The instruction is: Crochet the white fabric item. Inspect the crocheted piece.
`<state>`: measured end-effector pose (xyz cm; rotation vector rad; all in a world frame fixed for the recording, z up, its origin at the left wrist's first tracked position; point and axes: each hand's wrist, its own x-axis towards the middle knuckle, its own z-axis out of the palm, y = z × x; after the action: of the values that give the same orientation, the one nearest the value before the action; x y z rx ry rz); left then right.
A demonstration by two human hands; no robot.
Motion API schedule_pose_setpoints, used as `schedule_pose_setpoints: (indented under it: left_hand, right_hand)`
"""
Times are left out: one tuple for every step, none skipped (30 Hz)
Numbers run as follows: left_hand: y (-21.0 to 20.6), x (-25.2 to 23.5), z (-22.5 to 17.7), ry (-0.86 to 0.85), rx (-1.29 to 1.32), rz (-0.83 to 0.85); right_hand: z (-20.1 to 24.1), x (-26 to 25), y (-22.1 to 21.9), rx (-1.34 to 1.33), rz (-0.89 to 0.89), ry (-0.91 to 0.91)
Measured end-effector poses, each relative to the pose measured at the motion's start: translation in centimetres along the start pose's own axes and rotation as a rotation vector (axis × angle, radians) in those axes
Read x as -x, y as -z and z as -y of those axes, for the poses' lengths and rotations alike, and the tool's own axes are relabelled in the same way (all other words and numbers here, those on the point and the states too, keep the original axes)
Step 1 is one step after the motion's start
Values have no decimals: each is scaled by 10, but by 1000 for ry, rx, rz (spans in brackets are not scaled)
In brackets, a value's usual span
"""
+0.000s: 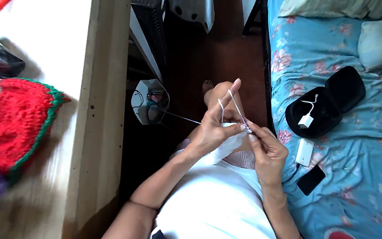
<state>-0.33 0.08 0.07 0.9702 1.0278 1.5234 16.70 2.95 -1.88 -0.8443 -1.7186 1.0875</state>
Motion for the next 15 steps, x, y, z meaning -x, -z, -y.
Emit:
schedule_pose_setpoints:
  left_hand:
    - [-2, 0, 0, -18, -39, -22]
    - [-4, 1, 0, -41, -78, -43]
    - [-6, 2, 1, -68, -118, -58]
    - [-7, 3, 1, -101, -154, -66]
    - [-9, 4, 3, -145, -199, -71]
    - [-11, 5, 5, -196, -256, -78]
    - [-13, 5, 8, -263, -319, -88]
    - [-15, 5, 14, -349, -386, -103]
    - [-18, 6, 20, -443, -442, -125]
    - [-20, 6, 27, -531, -477, -149]
    - [-22, 6, 33, -598, -492, -169]
    - [-23, 7, 37, -641, -489, -188]
    - [-24, 8, 39, -650, -468, -197]
    - [-25, 9, 38, -630, -426, -199]
    - [-25, 10, 35, -587, -370, -194]
  right_hand:
    - [0, 1, 1, 55, -15, 23]
    - [0, 1, 3, 102, -25, 46]
    - [-1, 2, 5, 145, -30, 72]
    - [-2, 2, 7, 188, -33, 103]
    - [-2, 2, 9, 239, -31, 136]
    - [-2, 1, 11, 303, -28, 177]
    - [-1, 0, 13, 382, -23, 218]
    - [1, -1, 14, 469, -21, 255]
    - [4, -3, 14, 535, -19, 274]
    - [8, -4, 14, 556, -19, 268]
    - [12, -4, 12, 520, -18, 232]
    - [15, -5, 11, 416, -13, 161]
    - [16, -5, 11, 233, 5, 57]
    - [16, -6, 13, -4, 15, -62]
    - [14, -7, 14, -220, 12, -171]
